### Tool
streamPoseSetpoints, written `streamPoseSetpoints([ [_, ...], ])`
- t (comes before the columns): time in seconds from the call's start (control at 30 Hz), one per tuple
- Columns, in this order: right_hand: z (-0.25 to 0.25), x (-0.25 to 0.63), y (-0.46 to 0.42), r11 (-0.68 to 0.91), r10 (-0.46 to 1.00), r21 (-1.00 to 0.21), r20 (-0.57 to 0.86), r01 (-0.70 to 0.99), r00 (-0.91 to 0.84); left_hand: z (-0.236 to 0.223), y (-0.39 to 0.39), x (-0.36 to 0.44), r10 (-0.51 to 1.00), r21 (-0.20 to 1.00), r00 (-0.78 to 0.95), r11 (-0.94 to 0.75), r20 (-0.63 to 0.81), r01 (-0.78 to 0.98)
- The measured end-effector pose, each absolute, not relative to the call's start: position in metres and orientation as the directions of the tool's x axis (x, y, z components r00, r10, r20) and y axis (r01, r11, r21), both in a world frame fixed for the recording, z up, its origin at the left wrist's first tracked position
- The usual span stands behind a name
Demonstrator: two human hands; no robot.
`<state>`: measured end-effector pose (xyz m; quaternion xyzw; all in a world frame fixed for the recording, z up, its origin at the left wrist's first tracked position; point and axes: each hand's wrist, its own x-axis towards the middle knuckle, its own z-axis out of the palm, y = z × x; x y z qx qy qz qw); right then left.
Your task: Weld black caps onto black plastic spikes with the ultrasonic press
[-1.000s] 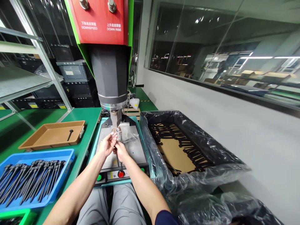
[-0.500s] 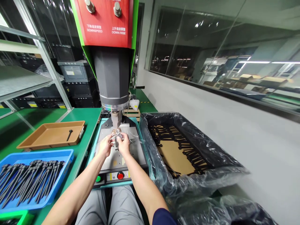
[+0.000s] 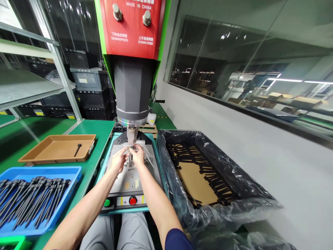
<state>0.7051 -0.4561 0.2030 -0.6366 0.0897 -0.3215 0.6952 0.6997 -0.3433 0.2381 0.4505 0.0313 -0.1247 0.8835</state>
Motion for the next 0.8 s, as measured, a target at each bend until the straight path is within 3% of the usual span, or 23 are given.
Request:
streamPoseSetpoints([
  [0.33,0.224,0.697,-0.478,-0.029,-0.312,-0.951,0.302,0.309,0.901,0.24,-0.343,0.706,-0.183,0.787,0.967,0.563,-0.176,0.25],
  [0.57,0.222,0.702,-0.478,-0.04,-0.342,-0.956,0.287,0.292,0.895,0.238,-0.344,0.709,-0.175,0.798,0.968,0.55,-0.178,0.246],
  [0.7,0.215,0.697,-0.476,0.029,-0.353,-0.952,0.277,0.306,0.894,0.236,-0.343,0.71,-0.176,0.788,0.968,0.565,-0.177,0.247],
  [0.8,0.209,0.689,-0.478,0.172,-0.322,-0.932,0.255,0.321,0.912,0.235,-0.343,0.71,-0.186,0.781,0.967,0.572,-0.177,0.253],
])
